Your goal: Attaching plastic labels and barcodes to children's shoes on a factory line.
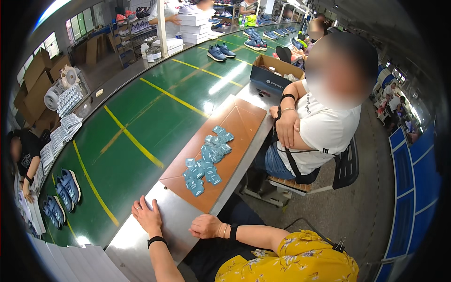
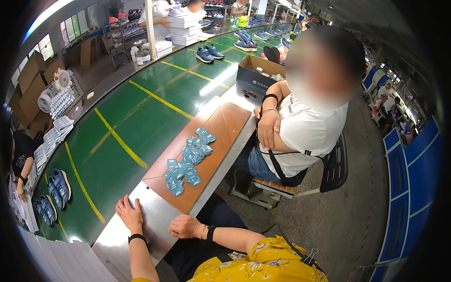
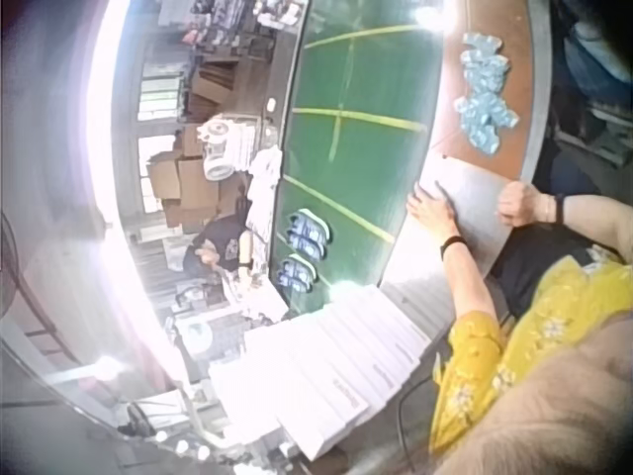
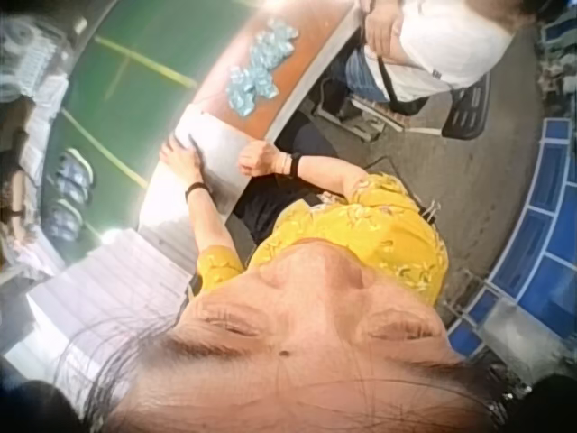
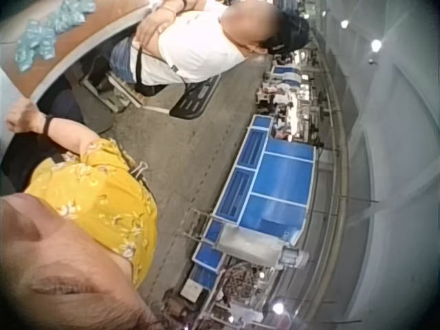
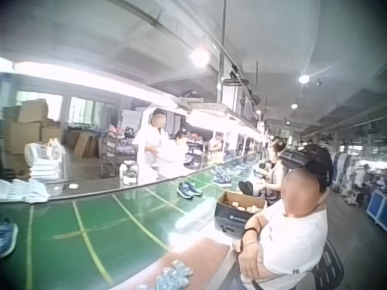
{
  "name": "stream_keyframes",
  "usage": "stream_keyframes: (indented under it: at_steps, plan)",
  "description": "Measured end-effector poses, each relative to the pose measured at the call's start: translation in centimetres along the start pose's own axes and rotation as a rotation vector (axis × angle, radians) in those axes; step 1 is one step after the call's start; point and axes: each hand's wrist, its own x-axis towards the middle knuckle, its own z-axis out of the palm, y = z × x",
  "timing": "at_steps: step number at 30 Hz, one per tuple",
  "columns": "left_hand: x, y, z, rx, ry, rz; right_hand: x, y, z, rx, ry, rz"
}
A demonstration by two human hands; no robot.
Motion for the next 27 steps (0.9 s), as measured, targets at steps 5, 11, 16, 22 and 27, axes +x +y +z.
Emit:
stream_keyframes:
  at_steps: [5, 11, 16, 22, 27]
  plan:
    - [-0.1, -0.1, -0.2, -0.015, -0.005, 0.004, 0.2, -0.3, 0.0, -0.006, 0.008, -0.012]
    - [-0.3, -0.4, 0.5, -0.007, 0.058, 0.037, 0.0, -0.4, 0.1, -0.002, 0.005, 0.013]
    - [-0.1, -0.9, 0.8, -0.027, 0.014, 0.042, -0.3, 0.0, 0.7, -0.022, 0.004, -0.022]
    - [-0.1, -0.5, 1.0, -0.027, 0.04, 0.017, -0.2, 0.0, 0.3, -0.026, 0.007, -0.009]
    - [-0.1, -0.9, 1.1, -0.016, 0.049, 0.04, -0.3, -0.1, 0.7, -0.017, 0.013, -0.018]
